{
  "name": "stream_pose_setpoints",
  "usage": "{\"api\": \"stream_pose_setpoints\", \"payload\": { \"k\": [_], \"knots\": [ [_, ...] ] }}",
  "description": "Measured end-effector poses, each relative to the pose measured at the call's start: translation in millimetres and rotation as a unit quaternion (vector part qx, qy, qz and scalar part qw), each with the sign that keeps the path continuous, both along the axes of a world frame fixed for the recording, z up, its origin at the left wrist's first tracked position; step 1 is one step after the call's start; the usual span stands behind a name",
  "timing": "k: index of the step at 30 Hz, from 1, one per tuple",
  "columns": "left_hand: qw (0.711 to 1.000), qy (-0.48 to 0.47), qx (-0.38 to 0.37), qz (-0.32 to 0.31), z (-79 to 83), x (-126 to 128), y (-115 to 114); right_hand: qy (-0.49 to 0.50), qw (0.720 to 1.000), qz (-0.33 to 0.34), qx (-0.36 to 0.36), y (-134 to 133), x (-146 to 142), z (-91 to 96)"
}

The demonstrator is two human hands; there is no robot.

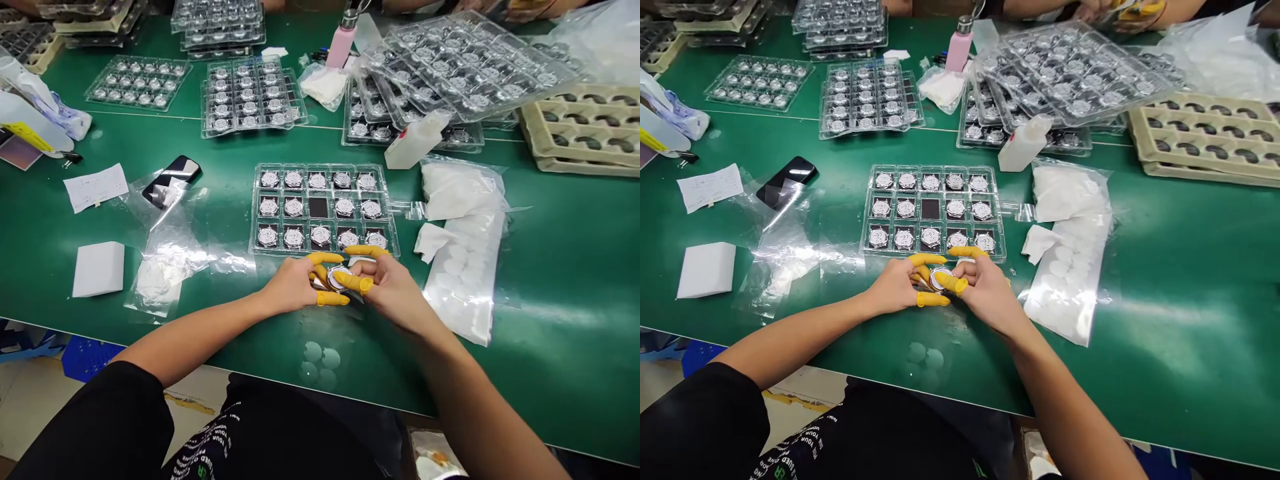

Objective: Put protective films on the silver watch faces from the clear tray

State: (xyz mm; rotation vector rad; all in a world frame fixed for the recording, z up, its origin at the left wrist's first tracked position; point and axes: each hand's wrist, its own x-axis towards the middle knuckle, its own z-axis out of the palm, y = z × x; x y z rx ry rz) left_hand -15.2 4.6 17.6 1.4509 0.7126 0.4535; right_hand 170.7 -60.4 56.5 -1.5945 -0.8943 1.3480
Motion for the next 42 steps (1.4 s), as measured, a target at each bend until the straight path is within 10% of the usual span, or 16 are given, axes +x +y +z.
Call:
{"api": "stream_pose_setpoints", "payload": {
  "k": [10, 16, 19, 27, 33, 42],
  "knots": [
    [0.996, 0.052, 0.058, 0.052, 2.1, -1, -4, -0.066, 0.996, -0.026, 0.053, -8, -12, -19.0],
    [0.997, 0.007, -0.013, 0.072, -3.0, -1, -1, -0.574, 0.804, -0.03, 0.149, -12, 19, -27.7],
    [0.995, -0.01, -0.057, 0.077, -2.9, 0, 1, -0.62, 0.775, 0.014, 0.12, -10, 23, -32.8],
    [0.995, -0.008, -0.075, 0.072, -2.3, 0, 2, -0.422, 0.868, 0.067, 0.251, -10, 9, -15.8],
    [0.997, 0.004, -0.055, 0.051, -4.6, 0, 3, -0.471, 0.822, 0.068, 0.311, -8, -12, -22.6],
    [0.997, -0.003, -0.06, 0.049, -6.7, 0, 3, -0.394, 0.854, 0.056, 0.335, 0, 1, -25.4]
  ]
}}
